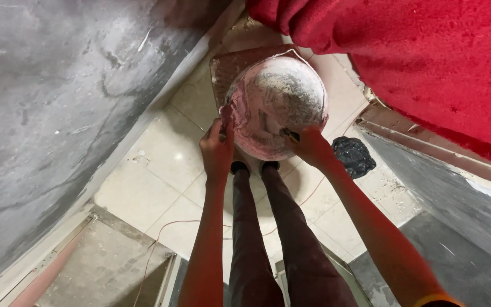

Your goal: The person scoops plaster from a bucket using putty knives and applies it onto the wall and upper corner frame.

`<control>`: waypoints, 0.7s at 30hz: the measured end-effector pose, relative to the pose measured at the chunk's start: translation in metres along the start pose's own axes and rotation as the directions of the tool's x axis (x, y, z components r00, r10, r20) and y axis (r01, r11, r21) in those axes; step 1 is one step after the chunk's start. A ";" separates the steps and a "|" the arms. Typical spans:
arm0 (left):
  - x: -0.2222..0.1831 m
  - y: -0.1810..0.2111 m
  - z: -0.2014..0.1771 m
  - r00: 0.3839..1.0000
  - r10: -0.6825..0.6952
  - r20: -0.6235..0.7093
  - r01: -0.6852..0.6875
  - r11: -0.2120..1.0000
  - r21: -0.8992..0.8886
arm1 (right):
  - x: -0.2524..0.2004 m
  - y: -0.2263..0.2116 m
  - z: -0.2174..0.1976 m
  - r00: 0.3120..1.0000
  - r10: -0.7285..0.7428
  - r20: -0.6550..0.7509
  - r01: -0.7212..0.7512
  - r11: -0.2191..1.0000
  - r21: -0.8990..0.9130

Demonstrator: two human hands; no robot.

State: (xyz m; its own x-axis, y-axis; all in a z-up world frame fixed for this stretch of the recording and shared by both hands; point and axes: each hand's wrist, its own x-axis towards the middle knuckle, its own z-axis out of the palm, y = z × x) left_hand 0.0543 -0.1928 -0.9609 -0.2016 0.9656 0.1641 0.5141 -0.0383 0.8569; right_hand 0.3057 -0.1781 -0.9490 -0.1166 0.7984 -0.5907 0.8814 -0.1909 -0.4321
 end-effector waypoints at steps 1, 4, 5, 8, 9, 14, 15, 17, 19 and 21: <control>0.000 0.000 0.000 1.000 0.001 0.005 -0.001 1.000 0.008 | 0.001 -0.001 0.002 0.997 -0.064 -0.035 0.065 0.997 0.041; 0.000 -0.001 0.000 1.000 -0.006 0.011 0.006 1.000 0.012 | 0.006 -0.002 0.011 0.979 -0.180 -0.091 0.190 0.976 0.109; 0.000 -0.001 0.000 1.000 -0.011 0.013 0.011 1.000 0.009 | 0.008 -0.002 0.012 0.983 -0.171 -0.071 0.178 0.978 0.105; 0.000 -0.003 0.001 1.000 -0.004 0.007 0.004 1.000 0.005 | 0.011 0.000 0.010 0.988 -0.149 -0.038 0.152 0.985 0.088; 0.000 -0.004 0.001 1.000 -0.003 0.009 0.003 1.000 0.010 | 0.011 0.002 0.009 0.989 -0.142 -0.032 0.144 0.986 0.081; -0.001 -0.007 0.003 1.000 0.015 -0.008 -0.015 1.000 0.016 | 0.007 0.015 0.000 0.967 -0.251 -0.045 0.255 0.952 0.168; -0.001 -0.007 0.003 1.000 0.006 -0.003 -0.006 1.000 0.024 | 0.006 0.016 0.000 0.961 -0.272 -0.057 0.278 0.944 0.180; -0.001 -0.006 0.001 1.000 -0.011 0.007 0.010 0.999 0.043 | 0.006 0.014 0.002 0.970 -0.233 -0.072 0.242 0.955 0.174; 0.000 -0.006 0.000 1.000 -0.007 0.013 0.007 0.999 0.031 | 0.004 0.010 0.006 0.981 -0.167 -0.097 0.181 0.970 0.163; -0.001 -0.004 0.000 1.000 -0.002 0.014 0.002 1.000 0.015 | 0.002 0.002 0.016 0.988 -0.076 -0.135 0.096 0.984 0.147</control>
State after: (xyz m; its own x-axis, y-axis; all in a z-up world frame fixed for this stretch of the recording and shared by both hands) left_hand 0.0523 -0.1931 -0.9644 -0.1906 0.9693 0.1556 0.5260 -0.0330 0.8498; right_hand 0.2997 -0.1859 -0.9624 -0.1204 0.8802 -0.4591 0.7892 -0.1957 -0.5822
